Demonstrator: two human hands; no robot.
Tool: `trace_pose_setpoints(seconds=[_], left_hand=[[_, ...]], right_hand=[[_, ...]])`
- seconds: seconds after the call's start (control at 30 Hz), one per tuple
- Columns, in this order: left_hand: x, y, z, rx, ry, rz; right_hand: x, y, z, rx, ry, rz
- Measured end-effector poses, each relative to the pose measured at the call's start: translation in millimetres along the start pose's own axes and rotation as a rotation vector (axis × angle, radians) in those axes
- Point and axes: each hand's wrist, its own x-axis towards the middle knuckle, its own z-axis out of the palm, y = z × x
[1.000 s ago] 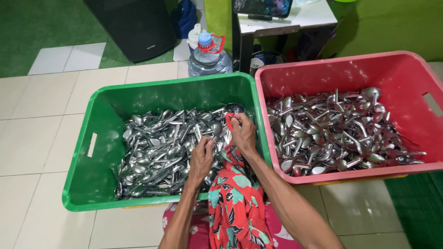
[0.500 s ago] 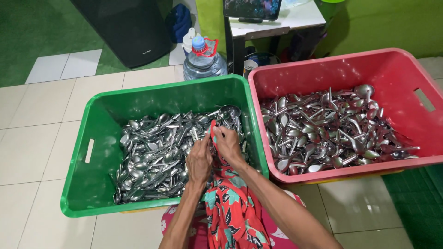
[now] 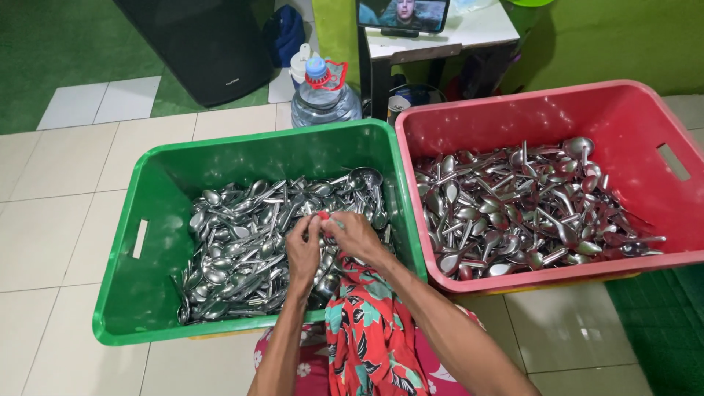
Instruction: Polish stainless steel spoons individually using a patterned cloth and transfer them between storage bins.
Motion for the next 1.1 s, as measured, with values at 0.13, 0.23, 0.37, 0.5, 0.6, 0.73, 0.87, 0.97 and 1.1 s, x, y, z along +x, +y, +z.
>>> trace_pose_setpoints(seconds=[0.13,0.23,0.37,0.5,0.6,0.73,0.87,0.97,1.1], left_hand=[[8.1,-25.0,-4.7,0.067,0.11,0.134],[10.4,-31.3,-8.0,-0.021,0.238,-0.083],[8.2,-22.4,-4.5,0.0,0.24,-0.091],[6.7,-13.1,2.1,-0.142,0.235,-0.161],[14.7,-34.0,-12.9,-0.134,0.357,-0.133],[13.7,-24.0,-20.2,-0.048,0.401,-0.042],[15.4,-23.5,-21.2,-0.023,0.522,-0.068],[17.8,-16.6,-32.6,-0.116,0.618,-0.09],[34.9,-64.2,-68.9,-0.329,0.718,-0.155]], right_hand=[[3.5,22.6,10.9,-0.047,-0.038,-0.062],[4.6,25.4,10.1,-0.077,-0.022,-0.071],[-4.7,-14.8,5.3,-0.255,0.084,-0.217],[0.4,1.8,28.2,-0.493,0.16,-0.47],[-2.1,2.1,32.1,-0.606,0.054,-0.548],[-10.3,-7.4,30.2,-0.573,-0.029,-0.492],[-14.5,-13.9,22.7,-0.5,-0.101,-0.446],[-25.2,-23.4,6.4,-0.303,-0.19,-0.306],[-18.1,16.2,-3.0,-0.294,-0.308,-0.078]])
